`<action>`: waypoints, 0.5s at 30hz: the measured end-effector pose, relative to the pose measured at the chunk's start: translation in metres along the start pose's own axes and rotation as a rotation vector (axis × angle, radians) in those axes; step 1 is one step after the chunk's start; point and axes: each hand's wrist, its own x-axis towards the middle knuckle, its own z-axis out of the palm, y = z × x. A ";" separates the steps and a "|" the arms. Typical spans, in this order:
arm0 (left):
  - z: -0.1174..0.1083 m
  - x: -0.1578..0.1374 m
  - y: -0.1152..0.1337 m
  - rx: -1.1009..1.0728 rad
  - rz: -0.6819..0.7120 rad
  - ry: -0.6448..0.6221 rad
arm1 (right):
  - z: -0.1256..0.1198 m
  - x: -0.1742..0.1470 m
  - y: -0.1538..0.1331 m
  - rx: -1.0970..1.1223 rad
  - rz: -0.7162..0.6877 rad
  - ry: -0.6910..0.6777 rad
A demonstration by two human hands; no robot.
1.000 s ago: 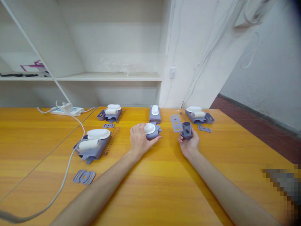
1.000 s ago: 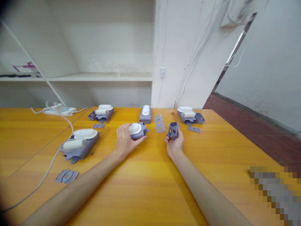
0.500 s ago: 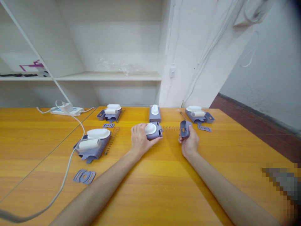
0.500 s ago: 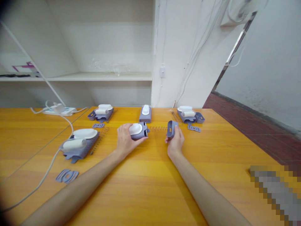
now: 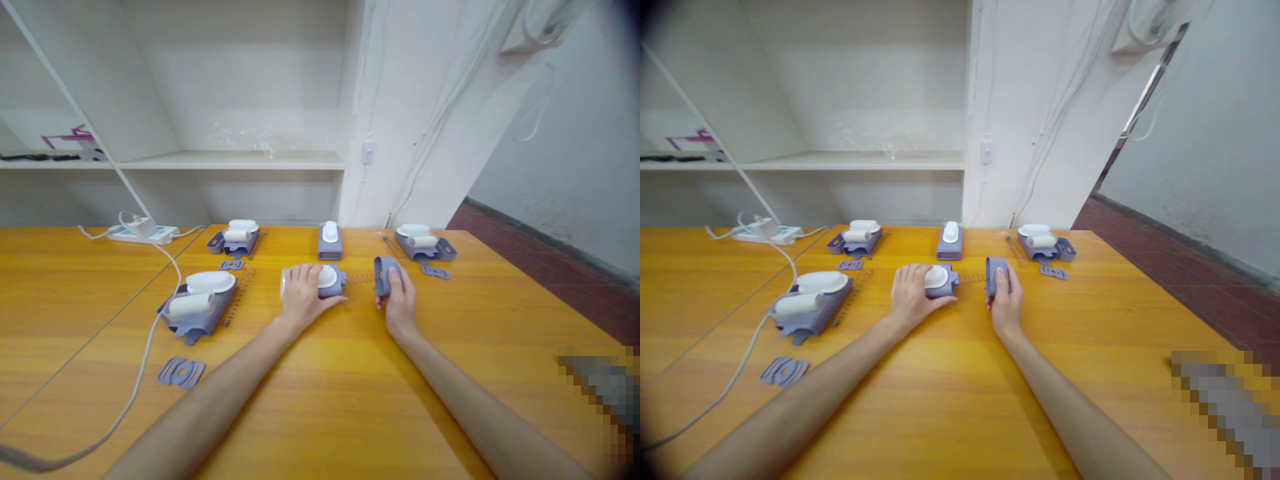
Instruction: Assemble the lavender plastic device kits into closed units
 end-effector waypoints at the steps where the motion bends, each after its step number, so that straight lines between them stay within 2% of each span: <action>1: 0.000 0.000 0.000 -0.017 0.029 -0.006 | -0.001 0.001 0.001 -0.009 0.007 0.001; 3: -0.001 0.000 0.002 -0.062 0.111 -0.035 | -0.001 0.001 0.001 -0.018 0.025 -0.040; 6: -0.001 -0.001 0.003 -0.117 0.198 -0.060 | 0.002 -0.003 -0.001 -0.068 0.040 -0.172; 11: 0.002 -0.003 0.002 -0.116 0.121 0.024 | 0.006 -0.010 -0.003 -0.174 0.056 -0.436; 13: 0.002 -0.003 0.002 -0.110 0.097 0.049 | 0.006 -0.010 -0.001 -0.177 0.062 -0.460; 15: 0.003 -0.003 0.002 -0.110 0.088 0.067 | 0.006 -0.008 0.001 -0.161 0.073 -0.420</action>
